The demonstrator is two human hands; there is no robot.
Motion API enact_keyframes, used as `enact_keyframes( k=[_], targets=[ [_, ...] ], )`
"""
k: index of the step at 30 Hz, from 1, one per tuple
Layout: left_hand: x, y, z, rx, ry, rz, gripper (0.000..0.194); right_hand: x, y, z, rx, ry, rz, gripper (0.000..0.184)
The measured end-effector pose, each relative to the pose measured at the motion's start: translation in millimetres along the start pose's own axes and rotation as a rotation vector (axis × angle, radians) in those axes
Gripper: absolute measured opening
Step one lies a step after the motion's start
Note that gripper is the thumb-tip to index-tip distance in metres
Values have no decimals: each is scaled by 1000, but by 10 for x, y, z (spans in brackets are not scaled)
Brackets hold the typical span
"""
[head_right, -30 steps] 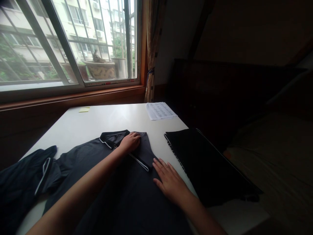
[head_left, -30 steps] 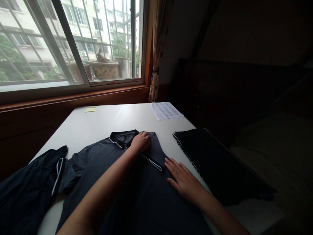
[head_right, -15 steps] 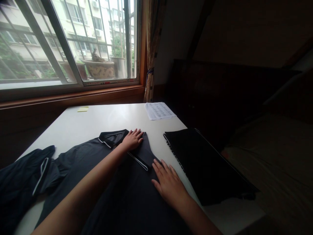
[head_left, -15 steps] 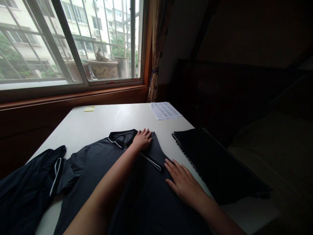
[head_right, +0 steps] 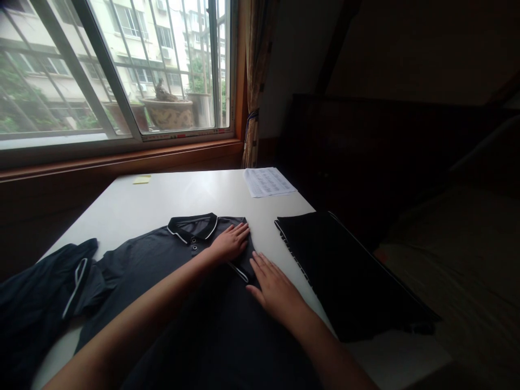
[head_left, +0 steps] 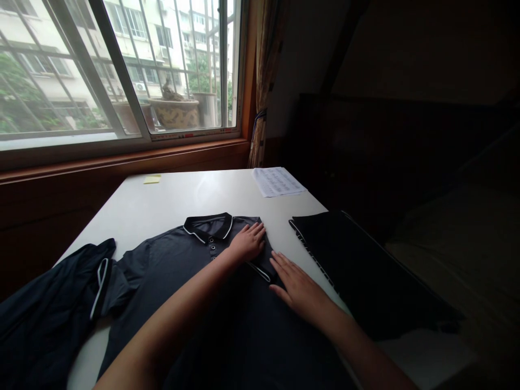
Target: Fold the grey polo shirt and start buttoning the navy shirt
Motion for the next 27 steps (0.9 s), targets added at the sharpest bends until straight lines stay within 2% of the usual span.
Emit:
enact_keyframes(
  k=[6,20,27],
  targets=[
    [66,-72,54,20,-25,-21,58,23,0,158,30,-56,-25,65],
    [172,-87,42,34,-23,-71,55,-244,-68,154,9,-58,-1,66],
    [108,-75,12,60,42,-214,53,-264,-65,201,-26,-37,13,65]
  ],
)
Point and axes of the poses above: each hand's wrist, its own x-axis towards the middle knuckle, its own z-axis out of the palm, y = z × x, the point moved 1 cm from there along x, towards the middle knuckle, and after that the axes turned 8 degrees about -z, right-handed, at the moved point
